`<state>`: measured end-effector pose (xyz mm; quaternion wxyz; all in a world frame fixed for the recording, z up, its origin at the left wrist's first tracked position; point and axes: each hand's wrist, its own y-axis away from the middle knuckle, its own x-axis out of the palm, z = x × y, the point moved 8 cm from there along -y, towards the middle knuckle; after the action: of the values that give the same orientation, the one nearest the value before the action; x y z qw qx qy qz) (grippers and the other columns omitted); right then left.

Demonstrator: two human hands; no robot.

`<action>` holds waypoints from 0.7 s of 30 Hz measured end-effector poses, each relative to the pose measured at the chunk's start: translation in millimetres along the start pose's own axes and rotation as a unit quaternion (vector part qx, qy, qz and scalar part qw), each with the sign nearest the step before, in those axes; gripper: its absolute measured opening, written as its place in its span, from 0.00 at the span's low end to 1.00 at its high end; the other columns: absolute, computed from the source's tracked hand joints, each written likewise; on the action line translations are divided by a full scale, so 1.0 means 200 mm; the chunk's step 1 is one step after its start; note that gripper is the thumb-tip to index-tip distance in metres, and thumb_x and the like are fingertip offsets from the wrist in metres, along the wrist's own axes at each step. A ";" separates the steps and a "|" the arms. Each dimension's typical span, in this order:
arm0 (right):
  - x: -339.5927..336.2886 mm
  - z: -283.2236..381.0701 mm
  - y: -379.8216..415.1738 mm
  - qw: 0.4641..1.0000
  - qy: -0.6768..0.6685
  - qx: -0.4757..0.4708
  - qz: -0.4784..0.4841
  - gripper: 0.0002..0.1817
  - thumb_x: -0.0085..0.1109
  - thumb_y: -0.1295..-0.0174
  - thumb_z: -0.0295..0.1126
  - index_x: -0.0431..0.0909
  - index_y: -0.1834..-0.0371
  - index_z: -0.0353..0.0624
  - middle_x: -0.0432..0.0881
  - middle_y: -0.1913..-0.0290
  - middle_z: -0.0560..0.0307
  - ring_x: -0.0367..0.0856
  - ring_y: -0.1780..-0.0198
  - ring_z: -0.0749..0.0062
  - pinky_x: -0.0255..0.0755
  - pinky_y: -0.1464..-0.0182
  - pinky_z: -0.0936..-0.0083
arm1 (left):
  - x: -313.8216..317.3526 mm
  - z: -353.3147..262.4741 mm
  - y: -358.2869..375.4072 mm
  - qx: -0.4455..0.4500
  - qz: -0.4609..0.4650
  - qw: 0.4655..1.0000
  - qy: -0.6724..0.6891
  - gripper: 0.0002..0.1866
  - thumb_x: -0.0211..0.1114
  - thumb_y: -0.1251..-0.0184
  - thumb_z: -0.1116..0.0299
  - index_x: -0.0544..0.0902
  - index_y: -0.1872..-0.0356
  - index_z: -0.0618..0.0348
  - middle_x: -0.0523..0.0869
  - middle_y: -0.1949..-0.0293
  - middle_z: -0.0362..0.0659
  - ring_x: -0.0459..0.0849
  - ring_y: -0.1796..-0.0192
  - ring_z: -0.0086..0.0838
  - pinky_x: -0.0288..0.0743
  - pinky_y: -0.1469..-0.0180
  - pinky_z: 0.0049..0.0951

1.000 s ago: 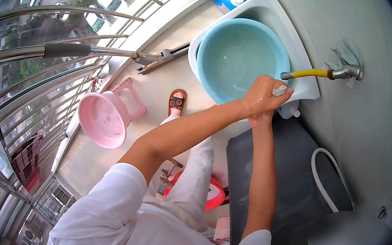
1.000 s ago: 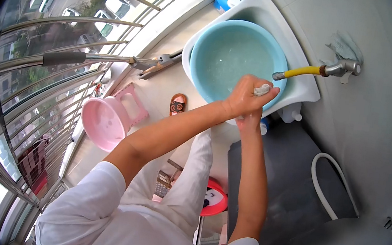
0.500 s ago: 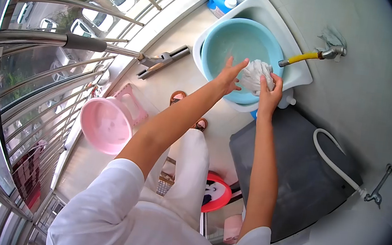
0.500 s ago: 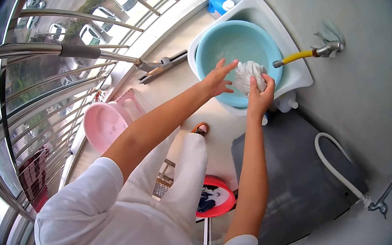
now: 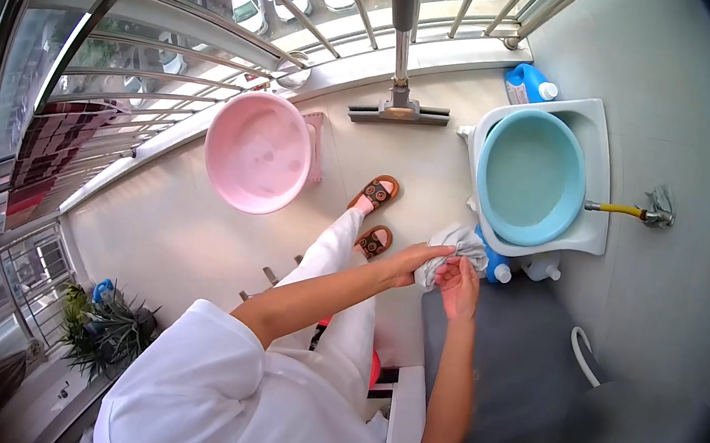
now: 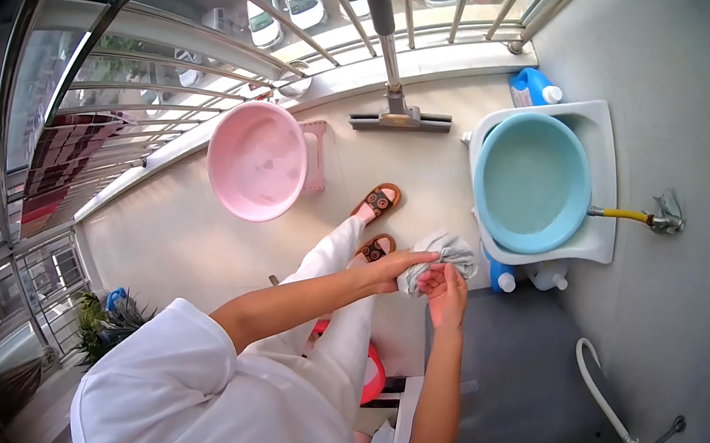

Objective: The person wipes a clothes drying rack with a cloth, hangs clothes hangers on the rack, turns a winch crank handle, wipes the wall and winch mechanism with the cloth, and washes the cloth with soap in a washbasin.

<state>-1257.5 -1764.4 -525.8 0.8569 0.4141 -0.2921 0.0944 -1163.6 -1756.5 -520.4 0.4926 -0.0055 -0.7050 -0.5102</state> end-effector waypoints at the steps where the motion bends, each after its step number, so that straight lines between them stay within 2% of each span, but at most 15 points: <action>1: 0.05 -0.13 0.02 0.999 0.020 0.037 -0.006 0.19 0.47 0.29 0.43 0.76 0.53 0.35 0.84 0.67 0.52 0.84 0.65 0.71 0.77 0.62 0.78 | -0.13 0.03 0.08 0.018 -0.021 0.999 0.017 0.14 0.65 0.36 0.59 0.78 0.59 0.58 0.81 0.71 0.38 0.79 0.72 0.20 0.76 0.72 0.22; 2: 0.12 -0.22 0.02 0.996 0.040 0.073 -0.013 0.19 0.47 0.28 0.43 0.76 0.54 0.35 0.84 0.68 0.52 0.84 0.67 0.71 0.77 0.62 0.78 | -0.30 0.08 0.14 0.041 -0.043 0.997 0.044 0.13 0.65 0.36 0.60 0.78 0.58 0.58 0.81 0.70 0.38 0.80 0.72 0.21 0.77 0.71 0.22; 5: 0.39 -0.40 0.03 0.964 0.243 0.107 -0.003 0.16 0.49 0.29 0.40 0.75 0.52 0.37 0.85 0.67 0.51 0.84 0.66 0.71 0.77 0.60 0.79 | -0.65 0.12 0.44 0.108 -0.141 0.976 0.128 0.15 0.63 0.35 0.62 0.77 0.53 0.61 0.83 0.64 0.41 0.84 0.65 0.26 0.81 0.65 0.27; 8: 0.60 -0.54 0.02 0.938 0.345 0.029 0.020 0.14 0.52 0.31 0.36 0.75 0.50 0.37 0.85 0.65 0.49 0.84 0.64 0.71 0.76 0.57 0.79 | -0.81 0.02 0.76 0.193 -0.146 0.951 0.193 0.19 0.62 0.34 0.63 0.75 0.46 0.61 0.84 0.57 0.43 0.85 0.58 0.29 0.80 0.51 0.30; 9: 0.66 -0.63 0.01 0.939 0.338 -0.001 0.064 0.14 0.56 0.34 0.32 0.74 0.47 0.39 0.85 0.59 0.51 0.83 0.58 0.72 0.75 0.54 0.78 | -0.89 0.01 0.84 0.204 -0.151 0.945 0.206 0.19 0.62 0.34 0.63 0.74 0.45 0.61 0.83 0.55 0.43 0.84 0.56 0.30 0.79 0.51 0.31; 12: 1.05 -0.78 0.06 0.833 0.526 -0.099 0.138 0.18 0.60 0.39 0.30 0.74 0.46 0.40 0.81 0.50 0.55 0.80 0.50 0.72 0.75 0.52 0.76 | -1.09 -0.04 1.05 0.236 -0.157 0.927 0.246 0.20 0.61 0.33 0.63 0.73 0.43 0.61 0.82 0.51 0.44 0.83 0.52 0.30 0.78 0.50 0.31; 15: 1.43 -1.06 0.11 0.728 0.614 -0.201 0.232 0.20 0.63 0.42 0.30 0.75 0.45 0.43 0.77 0.45 0.59 0.75 0.44 0.71 0.73 0.51 0.75 | -1.35 -0.07 1.29 0.282 -0.178 0.893 0.302 0.20 0.61 0.33 0.62 0.73 0.43 0.59 0.82 0.51 0.43 0.82 0.49 0.30 0.76 0.47 0.32; 18: 1.66 -1.44 0.05 0.750 0.596 -0.103 0.268 0.21 0.64 0.43 0.31 0.75 0.45 0.44 0.75 0.44 0.59 0.74 0.43 0.70 0.72 0.50 0.75 | -1.75 -0.07 1.50 0.319 -0.173 0.859 0.361 0.20 0.61 0.33 0.63 0.73 0.43 0.59 0.82 0.50 0.43 0.81 0.49 0.30 0.75 0.46 0.32; 19: 1.77 -1.56 0.03 0.754 0.594 -0.053 0.277 0.20 0.63 0.42 0.31 0.75 0.45 0.44 0.76 0.45 0.59 0.74 0.43 0.71 0.72 0.49 0.76 | -1.87 -0.08 1.59 0.317 -0.169 0.852 0.380 0.19 0.58 0.31 0.62 0.74 0.43 0.59 0.82 0.49 0.45 0.81 0.47 0.35 0.75 0.44 0.36; 21: 1.96 -1.86 0.00 0.750 0.591 -0.008 0.298 0.19 0.62 0.41 0.32 0.75 0.46 0.44 0.76 0.45 0.57 0.75 0.44 0.68 0.72 0.49 0.73 | -2.10 -0.13 1.82 0.336 -0.154 0.836 0.404 0.19 0.57 0.31 0.62 0.73 0.43 0.60 0.82 0.48 0.45 0.81 0.46 0.35 0.74 0.42 0.36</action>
<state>-781.7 -1512.2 -480.0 0.7902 0.1609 0.1636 0.5683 -743.3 -1393.4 -553.9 0.6206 0.4759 -0.5629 -0.2676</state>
